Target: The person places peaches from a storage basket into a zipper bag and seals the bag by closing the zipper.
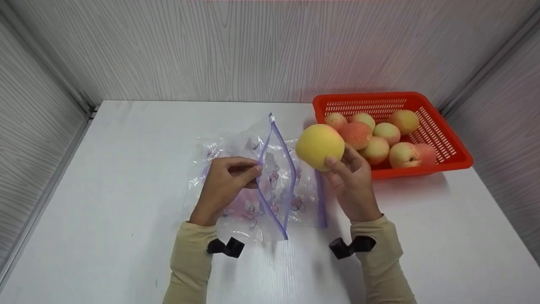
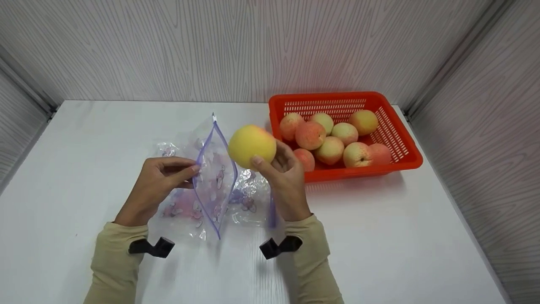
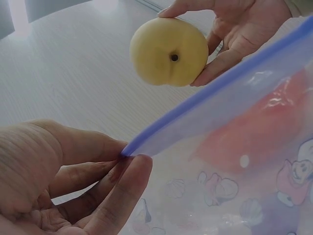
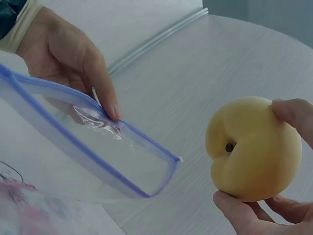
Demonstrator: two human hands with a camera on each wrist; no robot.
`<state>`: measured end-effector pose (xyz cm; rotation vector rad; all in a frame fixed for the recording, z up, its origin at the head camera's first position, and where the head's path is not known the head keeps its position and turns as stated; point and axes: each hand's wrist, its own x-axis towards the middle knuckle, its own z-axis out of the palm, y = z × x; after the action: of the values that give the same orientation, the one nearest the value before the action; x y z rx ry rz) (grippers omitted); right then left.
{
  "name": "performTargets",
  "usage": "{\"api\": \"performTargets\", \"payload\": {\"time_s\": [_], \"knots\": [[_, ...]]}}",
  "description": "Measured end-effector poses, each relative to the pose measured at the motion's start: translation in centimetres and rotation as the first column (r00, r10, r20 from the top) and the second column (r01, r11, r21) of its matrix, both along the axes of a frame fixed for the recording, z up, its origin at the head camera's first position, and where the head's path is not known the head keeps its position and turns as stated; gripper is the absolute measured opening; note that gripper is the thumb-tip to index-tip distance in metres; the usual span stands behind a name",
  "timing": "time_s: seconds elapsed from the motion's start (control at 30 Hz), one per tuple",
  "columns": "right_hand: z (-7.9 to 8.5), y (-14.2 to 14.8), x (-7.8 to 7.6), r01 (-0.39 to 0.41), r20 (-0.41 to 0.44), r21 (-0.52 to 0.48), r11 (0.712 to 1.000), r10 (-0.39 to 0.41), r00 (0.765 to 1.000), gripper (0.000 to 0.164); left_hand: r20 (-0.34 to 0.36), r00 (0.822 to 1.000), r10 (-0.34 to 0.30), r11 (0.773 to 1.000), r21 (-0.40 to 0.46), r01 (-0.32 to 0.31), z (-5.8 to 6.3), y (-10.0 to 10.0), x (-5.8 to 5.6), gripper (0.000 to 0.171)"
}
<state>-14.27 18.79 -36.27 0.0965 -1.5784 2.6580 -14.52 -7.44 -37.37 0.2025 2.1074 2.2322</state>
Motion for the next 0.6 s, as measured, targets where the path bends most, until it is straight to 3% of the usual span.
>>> {"api": "performTargets", "payload": {"time_s": [0.1, 0.23, 0.37, 0.6], "knots": [[-0.3, -1.0, 0.2, -0.090, 0.015, -0.042, 0.995, 0.091, 0.996, 0.060, 0.006, 1.000, -0.001, 1.000, -0.007, 0.002, 0.0, 0.1, 0.0, 0.016], [-0.8, -1.9, 0.3, -0.170, 0.052, -0.015, 0.985, 0.170, 0.984, 0.061, 0.007, 1.000, -0.005, 1.000, -0.018, 0.005, 0.1, 0.1, 0.0, 0.018], [-1.2, -2.2, 0.2, -0.162, 0.070, 0.123, 0.979, 0.155, 0.986, 0.056, 0.007, 1.000, -0.003, 1.000, -0.027, 0.003, 0.2, 0.0, 0.0, 0.019], [-1.4, -2.2, 0.2, -0.125, 0.048, 0.306, 0.944, 0.115, 0.992, 0.054, 0.017, 1.000, 0.006, 0.998, -0.064, -0.005, 0.2, -0.1, 0.0, 0.017]]}}
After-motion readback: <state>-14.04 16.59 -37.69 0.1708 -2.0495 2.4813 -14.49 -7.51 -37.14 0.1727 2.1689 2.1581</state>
